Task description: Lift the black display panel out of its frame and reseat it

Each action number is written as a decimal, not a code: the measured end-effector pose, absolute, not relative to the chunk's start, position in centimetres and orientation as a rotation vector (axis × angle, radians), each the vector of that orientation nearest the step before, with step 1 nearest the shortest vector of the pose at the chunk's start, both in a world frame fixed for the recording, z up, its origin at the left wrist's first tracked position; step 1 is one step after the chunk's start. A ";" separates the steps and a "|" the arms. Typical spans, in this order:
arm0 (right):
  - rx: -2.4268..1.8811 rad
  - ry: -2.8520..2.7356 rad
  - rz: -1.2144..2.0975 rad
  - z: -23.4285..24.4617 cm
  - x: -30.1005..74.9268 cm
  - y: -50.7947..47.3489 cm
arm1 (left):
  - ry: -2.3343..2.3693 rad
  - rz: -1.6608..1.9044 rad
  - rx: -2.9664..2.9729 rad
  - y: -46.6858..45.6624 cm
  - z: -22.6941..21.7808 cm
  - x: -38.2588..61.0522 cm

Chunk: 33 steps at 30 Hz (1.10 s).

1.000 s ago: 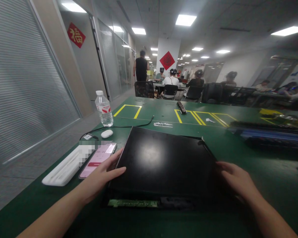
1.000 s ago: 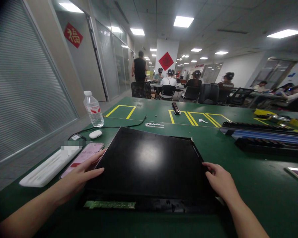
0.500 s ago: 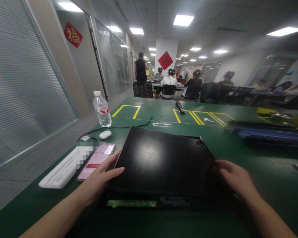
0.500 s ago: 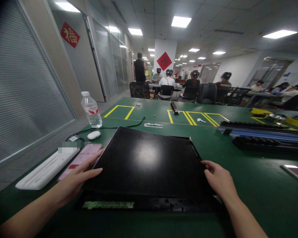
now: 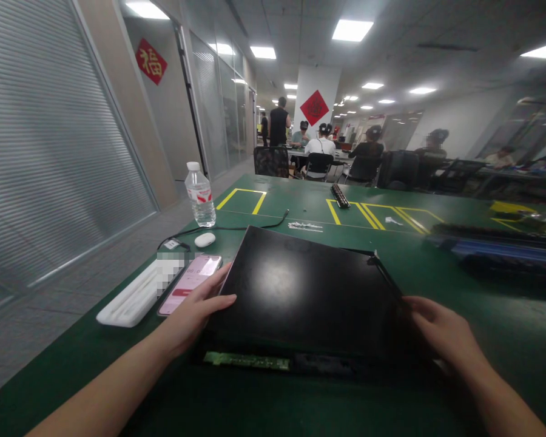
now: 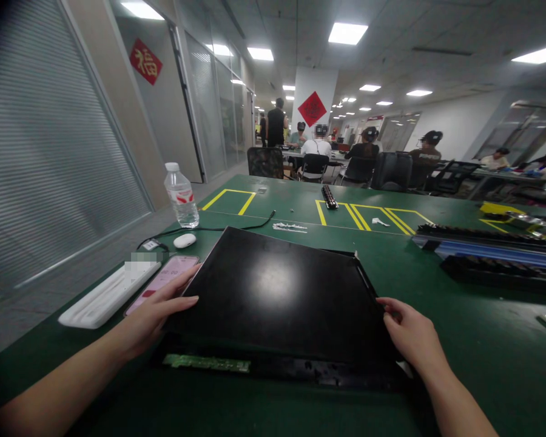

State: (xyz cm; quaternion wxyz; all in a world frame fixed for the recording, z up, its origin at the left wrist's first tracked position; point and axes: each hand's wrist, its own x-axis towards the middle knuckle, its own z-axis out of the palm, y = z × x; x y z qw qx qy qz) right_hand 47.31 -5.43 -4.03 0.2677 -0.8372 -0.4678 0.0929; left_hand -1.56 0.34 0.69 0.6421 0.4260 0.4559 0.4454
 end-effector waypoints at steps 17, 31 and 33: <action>-2.205 -1.309 0.253 -4.3 47.3 -5.3 | 1.055 0.974 1.056 0.3 0.8 -1.8; -2.143 -1.042 0.399 -3.3 46.4 -5.3 | 0.940 1.015 1.049 -0.7 1.4 -1.3; -2.128 -0.987 0.425 -3.6 46.6 -5.2 | 0.942 1.027 1.047 -1.0 1.6 -1.2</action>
